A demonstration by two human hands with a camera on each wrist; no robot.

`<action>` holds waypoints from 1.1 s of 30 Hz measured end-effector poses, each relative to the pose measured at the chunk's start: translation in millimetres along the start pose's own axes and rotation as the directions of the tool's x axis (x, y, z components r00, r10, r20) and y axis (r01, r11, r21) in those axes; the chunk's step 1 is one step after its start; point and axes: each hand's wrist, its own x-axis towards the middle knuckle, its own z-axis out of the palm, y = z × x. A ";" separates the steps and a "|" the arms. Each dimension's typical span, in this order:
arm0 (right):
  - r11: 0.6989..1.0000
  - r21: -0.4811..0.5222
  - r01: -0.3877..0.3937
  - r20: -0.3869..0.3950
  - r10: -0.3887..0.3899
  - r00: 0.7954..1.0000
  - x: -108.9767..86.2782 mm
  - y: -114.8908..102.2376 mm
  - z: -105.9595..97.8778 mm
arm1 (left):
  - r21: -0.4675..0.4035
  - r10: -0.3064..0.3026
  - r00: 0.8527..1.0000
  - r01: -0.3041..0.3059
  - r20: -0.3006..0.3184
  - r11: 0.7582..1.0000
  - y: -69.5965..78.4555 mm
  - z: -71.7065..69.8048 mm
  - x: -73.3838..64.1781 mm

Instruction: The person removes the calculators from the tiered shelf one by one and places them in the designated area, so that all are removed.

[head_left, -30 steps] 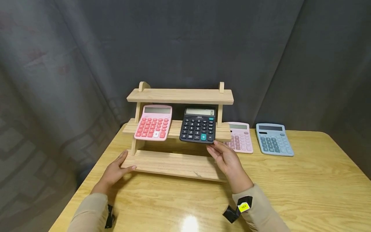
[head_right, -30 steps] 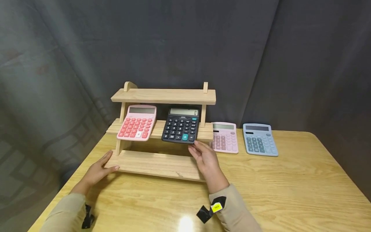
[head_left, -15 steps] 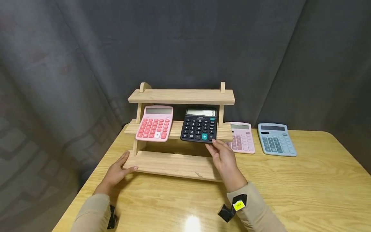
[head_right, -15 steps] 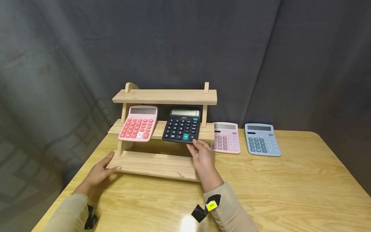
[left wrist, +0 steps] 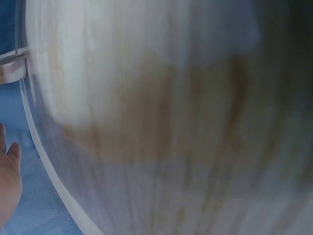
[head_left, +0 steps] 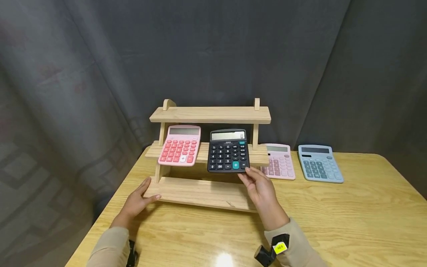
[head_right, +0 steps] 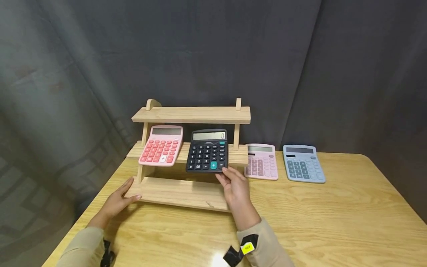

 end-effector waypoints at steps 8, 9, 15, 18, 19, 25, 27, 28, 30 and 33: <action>0.999 0.032 -0.014 -0.016 0.015 1.000 -12.6 -8.9 -1.6 | -0.002 0.001 1.000 -0.001 -0.004 1.000 2.6 0.5 0.0; 0.999 0.037 -0.018 -0.014 0.018 1.000 -14.0 -10.2 -1.6 | -0.009 0.008 1.000 -0.008 -0.010 1.000 2.3 0.7 -0.4; 0.998 0.053 -0.043 -0.020 0.044 0.999 -21.9 -17.3 -4.9 | -0.027 0.027 0.999 -0.028 -0.039 0.999 3.1 0.9 -2.5; 0.997 0.058 -0.046 -0.015 0.047 0.999 -25.3 -20.0 -7.5 | -0.026 0.009 1.000 -0.009 -0.016 1.000 1.8 0.6 -1.3; 0.997 0.060 -0.046 -0.012 0.047 0.999 -26.1 -20.8 -8.3 | -0.024 0.002 1.000 -0.002 -0.011 1.000 1.3 0.4 -1.1; 0.995 0.079 -0.058 -0.012 0.059 0.998 -31.1 -27.4 -13.7 | -0.011 -0.022 1.000 0.022 0.011 1.000 0.6 -1.4 -0.6; 0.995 0.087 -0.053 -0.005 0.053 0.999 -32.7 -30.5 -16.2 | -0.011 -0.020 1.000 0.020 0.013 1.000 0.4 -1.5 -0.4; 0.995 0.092 -0.049 0.004 0.049 0.999 -33.4 -32.2 -17.6 | -0.008 -0.018 1.000 0.018 0.012 1.000 0.1 -1.5 -0.2; 0.994 0.097 -0.046 0.016 0.044 0.999 -34.6 -35.4 -20.4 | -0.004 -0.015 1.000 0.015 0.011 1.000 -0.5 -1.6 0.2; 0.993 0.112 -0.039 0.028 0.036 0.999 -36.0 -39.9 -25.6 | 0.004 -0.011 1.000 0.011 0.011 1.000 -1.0 -2.2 0.2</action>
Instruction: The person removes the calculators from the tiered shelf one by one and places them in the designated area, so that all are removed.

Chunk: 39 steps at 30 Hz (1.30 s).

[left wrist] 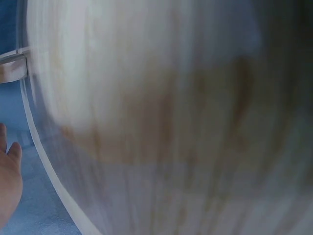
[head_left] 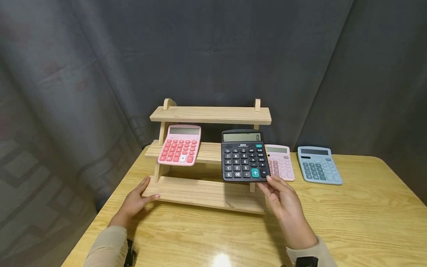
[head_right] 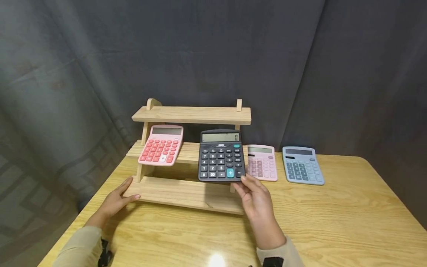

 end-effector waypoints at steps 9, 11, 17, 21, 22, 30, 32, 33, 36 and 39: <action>0.999 0.042 0.028 0.078 -0.031 0.996 -4.4 -16.0 -19.9 | -0.013 -0.012 1.000 0.012 0.010 1.000 1.4 -3.1 -0.5; 0.998 0.047 0.038 0.107 -0.043 0.993 -5.8 -19.1 -24.3 | -0.018 -0.014 1.000 0.014 0.011 1.000 1.3 -3.1 -0.6; 0.996 0.063 0.066 0.225 -0.079 0.971 -7.8 -26.7 -35.5 | -0.023 -0.017 1.000 0.017 0.008 1.000 1.2 -2.8 -1.2; 0.994 0.083 0.071 0.239 -0.089 0.967 -9.0 -33.3 -42.5 | -0.025 -0.018 1.000 0.018 0.009 1.000 1.6 -2.7 -1.2; 0.993 0.089 0.074 0.241 -0.093 0.966 -9.4 -35.1 -44.6 | -0.024 -0.019 1.000 0.019 0.009 1.000 1.6 -2.7 -1.2; 0.988 0.117 0.103 0.296 -0.133 0.946 -14.0 -49.4 -65.7 | -0.022 -0.013 1.000 0.013 0.009 1.000 2.2 -2.6 -0.4; 0.986 0.132 0.100 0.299 -0.136 0.944 -15.2 -52.7 -70.1 | -0.024 -0.012 1.000 0.012 0.012 1.000 2.2 -2.4 -0.1; 0.985 0.142 0.099 0.298 -0.138 0.944 -15.7 -54.2 -72.2 | -0.021 -0.010 1.000 0.011 0.012 1.000 2.2 -2.3 0.0; 0.983 0.159 0.095 0.289 -0.138 0.947 -16.9 -58.2 -77.8 | -0.012 -0.010 1.000 0.010 0.011 1.000 2.3 -2.3 -0.1; 0.982 0.164 0.095 0.282 -0.139 0.949 -18.2 -61.3 -84.1 | -0.002 -0.005 1.000 0.005 0.010 1.000 2.9 -2.5 -0.6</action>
